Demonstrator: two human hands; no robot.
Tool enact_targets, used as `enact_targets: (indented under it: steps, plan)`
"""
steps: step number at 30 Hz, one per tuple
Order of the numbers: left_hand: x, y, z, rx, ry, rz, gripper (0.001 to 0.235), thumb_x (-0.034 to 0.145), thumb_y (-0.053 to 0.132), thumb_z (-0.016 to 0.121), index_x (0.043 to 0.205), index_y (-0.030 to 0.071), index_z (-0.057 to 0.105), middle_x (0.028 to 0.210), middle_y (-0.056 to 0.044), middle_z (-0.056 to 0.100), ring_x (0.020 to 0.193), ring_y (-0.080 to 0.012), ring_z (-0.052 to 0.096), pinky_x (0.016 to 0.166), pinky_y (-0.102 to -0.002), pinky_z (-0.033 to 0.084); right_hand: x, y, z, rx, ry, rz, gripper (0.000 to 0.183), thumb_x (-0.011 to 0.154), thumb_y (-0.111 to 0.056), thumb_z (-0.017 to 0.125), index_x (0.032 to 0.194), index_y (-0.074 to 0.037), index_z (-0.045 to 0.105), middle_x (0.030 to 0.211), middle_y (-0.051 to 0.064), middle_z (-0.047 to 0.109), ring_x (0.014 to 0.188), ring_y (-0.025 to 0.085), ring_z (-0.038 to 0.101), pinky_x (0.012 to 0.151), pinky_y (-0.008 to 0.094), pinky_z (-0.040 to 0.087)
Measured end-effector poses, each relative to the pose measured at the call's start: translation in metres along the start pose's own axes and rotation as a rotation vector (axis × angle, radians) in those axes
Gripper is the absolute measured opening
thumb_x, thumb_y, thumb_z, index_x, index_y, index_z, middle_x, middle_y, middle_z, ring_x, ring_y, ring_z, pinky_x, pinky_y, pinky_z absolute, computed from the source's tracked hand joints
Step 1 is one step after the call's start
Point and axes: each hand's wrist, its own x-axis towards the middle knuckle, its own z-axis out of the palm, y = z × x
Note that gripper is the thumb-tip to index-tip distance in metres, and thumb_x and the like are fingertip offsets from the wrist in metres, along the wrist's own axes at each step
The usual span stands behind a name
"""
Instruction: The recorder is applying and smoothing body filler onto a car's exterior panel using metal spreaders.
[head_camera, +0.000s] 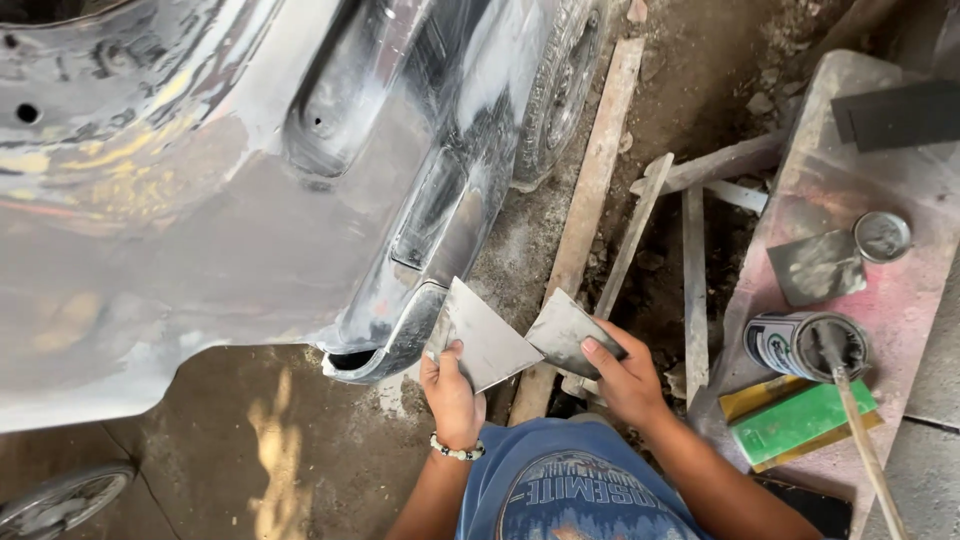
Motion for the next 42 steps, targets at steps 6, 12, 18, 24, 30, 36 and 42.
enact_targets:
  steps: [6,12,18,24,30,36,42]
  plan:
    - [0.001,0.001,0.036,-0.002,-0.042,0.101,0.022,0.096,0.0,0.055,0.117,0.001,0.063,0.11,-0.008,0.07,0.097,-0.0167,0.065,0.086,-0.032,0.053,-0.017,-0.025,0.025,-0.222,-0.081,-0.196,0.039,0.104,-0.01,0.058,0.136,0.012,0.059,0.132,0.018,0.063,0.122,0.023,0.059,0.106,0.034,0.045]
    - [0.018,-0.009,0.034,0.044,-0.137,0.133,0.019,0.099,-0.001,0.055,0.115,0.0,0.064,0.109,-0.008,0.069,0.096,-0.0144,0.063,0.088,-0.03,0.052,-0.028,-0.046,0.033,-0.585,-0.105,-0.278,0.038,0.102,-0.01,0.057,0.138,0.005,0.058,0.135,0.018,0.065,0.124,0.025,0.063,0.105,0.033,0.047]
    - [0.026,0.02,0.046,0.057,-0.073,-0.19,0.013,0.093,0.008,0.054,0.102,0.006,0.063,0.096,-0.005,0.068,0.086,-0.019,0.065,0.077,-0.038,0.057,-0.017,-0.042,-0.004,-0.636,0.092,-0.203,0.028,0.097,-0.009,0.063,0.124,-0.005,0.069,0.114,0.011,0.073,0.104,0.022,0.07,0.093,0.036,0.055]
    - [0.014,0.049,0.065,0.112,-0.277,-0.502,0.014,0.091,0.011,0.059,0.103,0.006,0.063,0.099,-0.007,0.069,0.09,-0.0233,0.068,0.08,-0.044,0.059,0.058,-0.081,-0.017,0.435,0.294,-0.118,0.019,0.096,-0.031,0.065,0.105,-0.015,0.061,0.09,0.0,0.062,0.081,0.015,0.063,0.072,0.034,0.055]
    - [-0.011,0.075,0.11,0.311,-0.322,-0.77,0.02,0.086,0.009,0.061,0.105,0.009,0.066,0.099,-0.004,0.07,0.092,-0.022,0.069,0.084,-0.048,0.058,0.116,-0.081,0.003,0.525,0.001,-0.119,0.051,0.102,-0.064,0.059,0.095,-0.014,0.058,0.07,-0.004,0.05,0.054,0.012,0.047,0.043,0.027,0.038]
    - [0.033,0.037,0.107,0.269,-0.402,-0.702,0.011,0.09,0.012,0.062,0.099,0.006,0.059,0.096,-0.009,0.067,0.088,-0.0263,0.068,0.078,-0.049,0.059,0.078,0.011,0.006,-0.062,0.122,-0.165,0.03,0.095,-0.04,0.062,0.098,-0.011,0.058,0.089,-0.004,0.057,0.084,0.007,0.053,0.075,0.028,0.049]
    - [0.063,-0.007,0.146,0.339,-0.65,-0.429,0.018,0.091,0.008,0.058,0.108,0.005,0.064,0.098,-0.005,0.068,0.089,-0.0171,0.065,0.082,-0.036,0.056,-0.03,0.036,-0.039,-0.075,0.552,-0.149,0.016,0.094,-0.008,0.074,0.096,-0.006,0.059,0.08,0.0,0.054,0.076,0.011,0.051,0.067,0.03,0.044]
